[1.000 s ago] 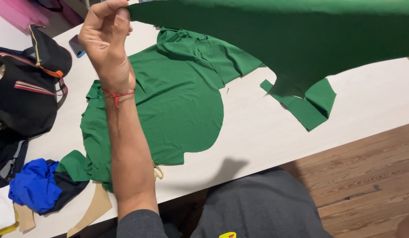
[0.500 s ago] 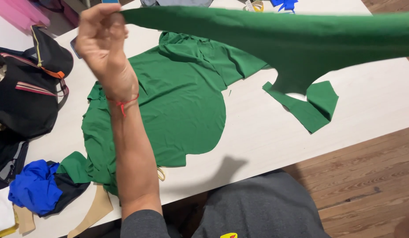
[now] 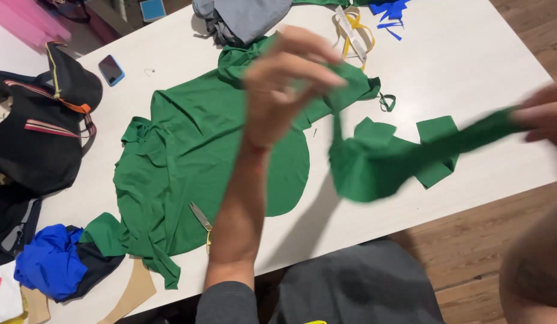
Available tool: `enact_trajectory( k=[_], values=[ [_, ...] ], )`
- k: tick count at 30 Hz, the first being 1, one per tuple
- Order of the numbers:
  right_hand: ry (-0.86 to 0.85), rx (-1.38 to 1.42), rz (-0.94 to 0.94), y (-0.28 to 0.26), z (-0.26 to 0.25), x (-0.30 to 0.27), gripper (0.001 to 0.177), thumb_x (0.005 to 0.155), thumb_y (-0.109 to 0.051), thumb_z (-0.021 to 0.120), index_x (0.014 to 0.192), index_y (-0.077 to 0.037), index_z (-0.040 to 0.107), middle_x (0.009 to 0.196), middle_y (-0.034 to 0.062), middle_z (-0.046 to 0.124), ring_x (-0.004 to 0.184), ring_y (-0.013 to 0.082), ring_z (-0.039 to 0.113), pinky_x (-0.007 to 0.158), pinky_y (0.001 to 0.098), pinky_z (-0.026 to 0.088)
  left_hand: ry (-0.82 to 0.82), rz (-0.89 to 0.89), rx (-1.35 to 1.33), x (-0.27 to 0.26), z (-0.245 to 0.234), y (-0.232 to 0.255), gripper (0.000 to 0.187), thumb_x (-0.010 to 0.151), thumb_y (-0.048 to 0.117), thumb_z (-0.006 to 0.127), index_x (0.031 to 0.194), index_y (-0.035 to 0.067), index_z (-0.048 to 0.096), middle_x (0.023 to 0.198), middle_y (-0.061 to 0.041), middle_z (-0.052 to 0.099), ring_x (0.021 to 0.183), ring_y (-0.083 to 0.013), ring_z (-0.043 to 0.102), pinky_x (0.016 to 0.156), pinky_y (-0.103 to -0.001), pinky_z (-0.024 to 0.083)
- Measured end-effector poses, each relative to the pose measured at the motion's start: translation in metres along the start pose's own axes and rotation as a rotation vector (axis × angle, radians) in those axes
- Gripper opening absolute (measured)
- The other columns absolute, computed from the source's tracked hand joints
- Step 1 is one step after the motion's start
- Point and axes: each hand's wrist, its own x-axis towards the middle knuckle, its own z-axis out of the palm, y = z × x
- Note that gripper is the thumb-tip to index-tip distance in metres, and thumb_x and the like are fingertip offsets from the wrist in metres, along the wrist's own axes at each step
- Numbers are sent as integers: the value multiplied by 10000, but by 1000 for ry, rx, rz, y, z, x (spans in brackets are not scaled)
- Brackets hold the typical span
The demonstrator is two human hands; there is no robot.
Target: The person uses gold-handled scissors to cut a large piece of green fabric laid out on a white table. They cut along a curved line to separate a section of the fabric, then lift and fold the cut piece.
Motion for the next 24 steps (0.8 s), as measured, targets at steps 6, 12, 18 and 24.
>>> enact_trajectory(
  k=[6, 12, 18, 24],
  values=[
    [60, 84, -148, -154, -7, 147, 148, 1021, -25, 719, 1154, 11, 773, 1130, 191, 693, 935, 307, 704, 831, 392, 560, -292, -13, -63, 7, 47, 6, 100, 1114, 164, 712, 1197, 186, 761, 1267, 1, 703, 1106, -222, 647, 1085, -400, 494],
    [90, 112, -192, -146, -3, 158, 121, 1014, -46, 705, 1103, 16, 757, 1093, 189, 693, 942, 312, 712, 844, 401, 567, -290, 21, -109, 5, 51, 4, 124, 1116, 150, 700, 1237, 160, 728, 1171, -2, 745, 1119, -237, 636, 1037, -381, 602],
    [132, 209, -228, -137, 10, 167, 84, 946, -29, 770, 1006, 25, 746, 1005, 177, 677, 861, 302, 715, 783, 361, 614, -279, -1, -62, 5, 50, 8, 123, 1066, 145, 762, 1186, 142, 733, 1108, 18, 772, 1069, -249, 666, 1011, -361, 613],
    [152, 357, -264, -124, 25, 169, 105, 914, -80, 750, 971, 9, 744, 1022, 152, 623, 819, 245, 692, 732, 306, 612, -324, -128, -185, 1, 43, 11, 296, 1061, 143, 820, 1319, 163, 674, 1087, -1, 810, 1122, -169, 641, 1030, -314, 609]
  ],
)
